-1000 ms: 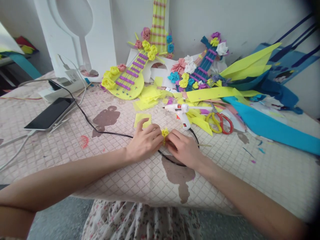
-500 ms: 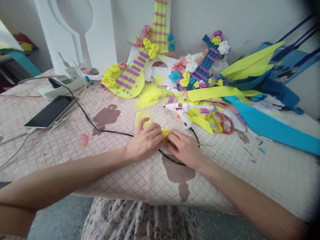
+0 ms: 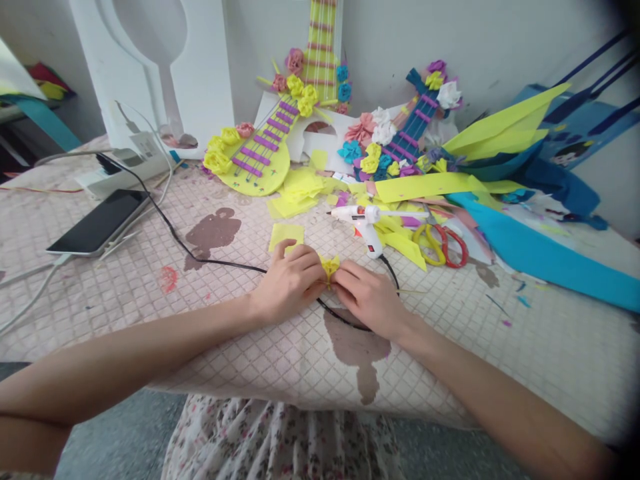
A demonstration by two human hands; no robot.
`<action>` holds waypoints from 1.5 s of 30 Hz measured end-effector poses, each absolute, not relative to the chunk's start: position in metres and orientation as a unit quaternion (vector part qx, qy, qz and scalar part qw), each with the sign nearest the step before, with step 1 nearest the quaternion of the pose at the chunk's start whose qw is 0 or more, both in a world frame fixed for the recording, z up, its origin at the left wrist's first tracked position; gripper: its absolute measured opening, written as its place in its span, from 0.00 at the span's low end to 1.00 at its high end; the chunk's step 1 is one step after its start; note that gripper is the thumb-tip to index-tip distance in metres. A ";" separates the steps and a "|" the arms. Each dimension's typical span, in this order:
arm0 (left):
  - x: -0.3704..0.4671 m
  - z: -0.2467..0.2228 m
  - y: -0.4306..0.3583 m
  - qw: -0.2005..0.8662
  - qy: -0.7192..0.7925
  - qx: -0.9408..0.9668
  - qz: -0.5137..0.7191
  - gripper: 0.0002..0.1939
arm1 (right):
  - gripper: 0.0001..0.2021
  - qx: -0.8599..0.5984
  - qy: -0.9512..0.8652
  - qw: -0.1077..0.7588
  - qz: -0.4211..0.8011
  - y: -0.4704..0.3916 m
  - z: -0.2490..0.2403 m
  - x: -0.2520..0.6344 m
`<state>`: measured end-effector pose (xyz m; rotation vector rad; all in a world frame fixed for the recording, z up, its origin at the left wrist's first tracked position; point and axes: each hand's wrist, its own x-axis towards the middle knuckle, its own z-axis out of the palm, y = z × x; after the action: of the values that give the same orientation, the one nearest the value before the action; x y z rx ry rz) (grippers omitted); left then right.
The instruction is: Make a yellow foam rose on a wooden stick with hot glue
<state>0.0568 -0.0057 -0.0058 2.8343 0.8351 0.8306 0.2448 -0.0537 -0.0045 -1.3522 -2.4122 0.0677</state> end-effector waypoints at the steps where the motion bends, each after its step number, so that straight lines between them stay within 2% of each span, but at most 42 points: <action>1: 0.057 -0.005 -0.006 0.046 0.275 0.922 0.269 0.05 | 0.11 -0.479 -0.857 0.187 0.026 -0.054 -0.004 0.245; 10: 0.056 -0.003 -0.005 0.086 0.271 0.920 0.269 0.05 | 0.07 -0.490 -0.846 0.206 0.035 -0.053 -0.007 0.246; 17: 0.058 -0.006 -0.005 0.087 0.283 0.913 0.282 0.03 | 0.08 -0.491 -0.846 0.206 0.043 -0.053 -0.007 0.246; 20: 0.059 -0.007 -0.005 0.066 0.279 0.911 0.297 0.02 | 0.08 -0.490 -0.845 0.208 0.052 -0.053 -0.006 0.246; 25: 0.058 -0.009 -0.005 -0.019 0.237 0.922 0.304 0.06 | 0.08 -0.489 -0.844 0.213 0.054 -0.053 -0.007 0.248; 29: 0.056 -0.010 -0.004 -0.034 0.230 0.924 0.302 0.07 | 0.08 -0.489 -0.844 0.214 0.055 -0.053 -0.008 0.248; 38: 0.058 -0.010 -0.003 0.001 0.249 0.920 0.302 0.06 | 0.07 -0.490 -0.845 0.210 0.044 -0.053 -0.007 0.249; 45: 0.059 -0.008 -0.004 0.036 0.252 0.916 0.311 0.06 | 0.09 -0.459 -0.856 0.235 -0.033 -0.055 -0.008 0.247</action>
<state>0.0587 -0.0037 -0.0080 2.8124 0.7745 0.9537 0.2475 -0.0546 -0.0084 -1.2584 -2.3490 -0.0902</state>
